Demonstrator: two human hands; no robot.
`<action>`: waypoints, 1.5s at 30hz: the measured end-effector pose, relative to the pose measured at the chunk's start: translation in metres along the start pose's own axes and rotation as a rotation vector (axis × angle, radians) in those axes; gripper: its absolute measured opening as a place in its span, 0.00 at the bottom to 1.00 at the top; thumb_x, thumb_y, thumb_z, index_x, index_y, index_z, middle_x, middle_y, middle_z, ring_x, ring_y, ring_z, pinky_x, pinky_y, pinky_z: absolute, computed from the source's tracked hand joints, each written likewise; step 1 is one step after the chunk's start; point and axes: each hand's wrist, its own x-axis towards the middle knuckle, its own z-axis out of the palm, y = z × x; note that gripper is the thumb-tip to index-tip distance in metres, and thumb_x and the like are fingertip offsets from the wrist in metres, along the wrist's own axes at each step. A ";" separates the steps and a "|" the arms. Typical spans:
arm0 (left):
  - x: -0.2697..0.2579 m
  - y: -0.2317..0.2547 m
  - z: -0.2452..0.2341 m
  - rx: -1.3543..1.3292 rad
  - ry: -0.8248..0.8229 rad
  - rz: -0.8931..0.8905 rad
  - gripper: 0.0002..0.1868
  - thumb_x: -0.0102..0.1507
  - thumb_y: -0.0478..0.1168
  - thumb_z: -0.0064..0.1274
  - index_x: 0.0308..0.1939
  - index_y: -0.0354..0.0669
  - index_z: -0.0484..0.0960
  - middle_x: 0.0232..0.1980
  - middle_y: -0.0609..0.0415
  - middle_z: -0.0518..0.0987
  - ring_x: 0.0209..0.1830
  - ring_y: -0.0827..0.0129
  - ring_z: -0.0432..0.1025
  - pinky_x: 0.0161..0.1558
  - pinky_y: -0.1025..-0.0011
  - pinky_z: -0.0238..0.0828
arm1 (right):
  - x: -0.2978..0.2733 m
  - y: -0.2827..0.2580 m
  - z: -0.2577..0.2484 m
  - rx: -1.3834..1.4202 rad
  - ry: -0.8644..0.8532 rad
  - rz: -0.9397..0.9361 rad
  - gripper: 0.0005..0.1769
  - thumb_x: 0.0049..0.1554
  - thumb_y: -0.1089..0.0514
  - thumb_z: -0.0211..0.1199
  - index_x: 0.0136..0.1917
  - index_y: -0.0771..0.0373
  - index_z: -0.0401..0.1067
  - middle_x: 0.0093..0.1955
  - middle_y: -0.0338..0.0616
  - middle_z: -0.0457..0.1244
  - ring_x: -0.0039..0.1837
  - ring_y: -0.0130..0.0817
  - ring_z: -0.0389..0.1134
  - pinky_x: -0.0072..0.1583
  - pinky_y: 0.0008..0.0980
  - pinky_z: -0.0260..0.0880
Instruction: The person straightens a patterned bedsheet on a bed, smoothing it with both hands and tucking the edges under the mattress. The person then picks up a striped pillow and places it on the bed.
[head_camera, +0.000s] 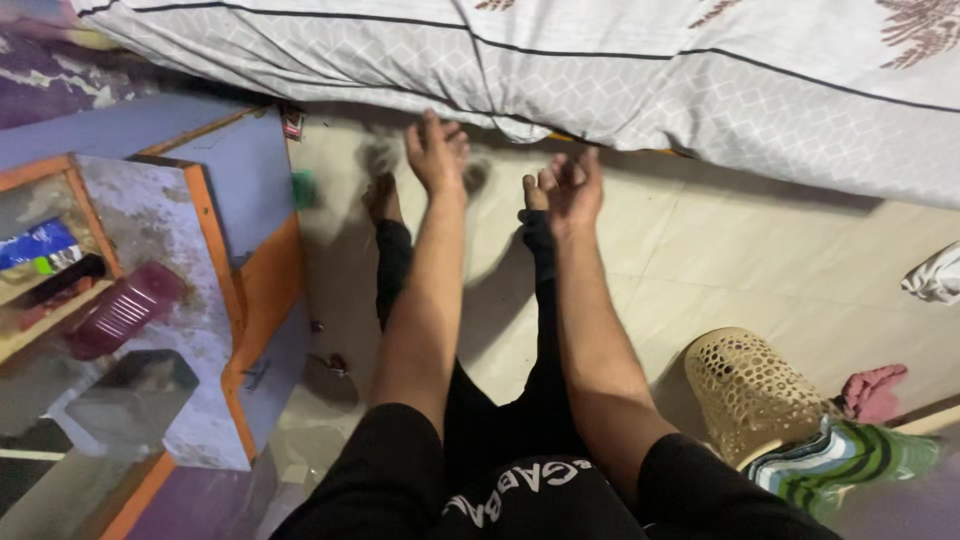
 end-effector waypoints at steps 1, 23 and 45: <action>0.014 0.013 -0.012 -0.009 -0.022 0.037 0.28 0.67 0.58 0.55 0.58 0.41 0.69 0.43 0.45 0.82 0.35 0.60 0.79 0.33 0.65 0.76 | -0.008 0.020 0.011 -0.096 -0.042 0.036 0.21 0.63 0.40 0.65 0.53 0.59 0.69 0.49 0.47 0.67 0.54 0.40 0.67 0.58 0.45 0.71; 0.202 0.228 -0.191 0.895 0.011 0.747 0.23 0.68 0.52 0.55 0.29 0.37 0.75 0.18 0.52 0.76 0.15 0.72 0.72 0.22 0.67 0.68 | -0.018 0.260 0.222 -0.487 0.134 -0.138 0.10 0.59 0.56 0.60 0.36 0.61 0.70 0.30 0.41 0.65 0.29 0.30 0.66 0.31 0.31 0.68; 0.205 0.194 -0.081 -0.529 -0.236 -0.207 0.50 0.56 0.65 0.59 0.75 0.49 0.61 0.76 0.51 0.62 0.75 0.54 0.56 0.71 0.47 0.46 | 0.037 0.244 0.250 0.263 -0.076 -0.161 0.58 0.46 0.20 0.69 0.72 0.62 0.56 0.61 0.51 0.55 0.48 0.43 0.57 0.43 0.42 0.58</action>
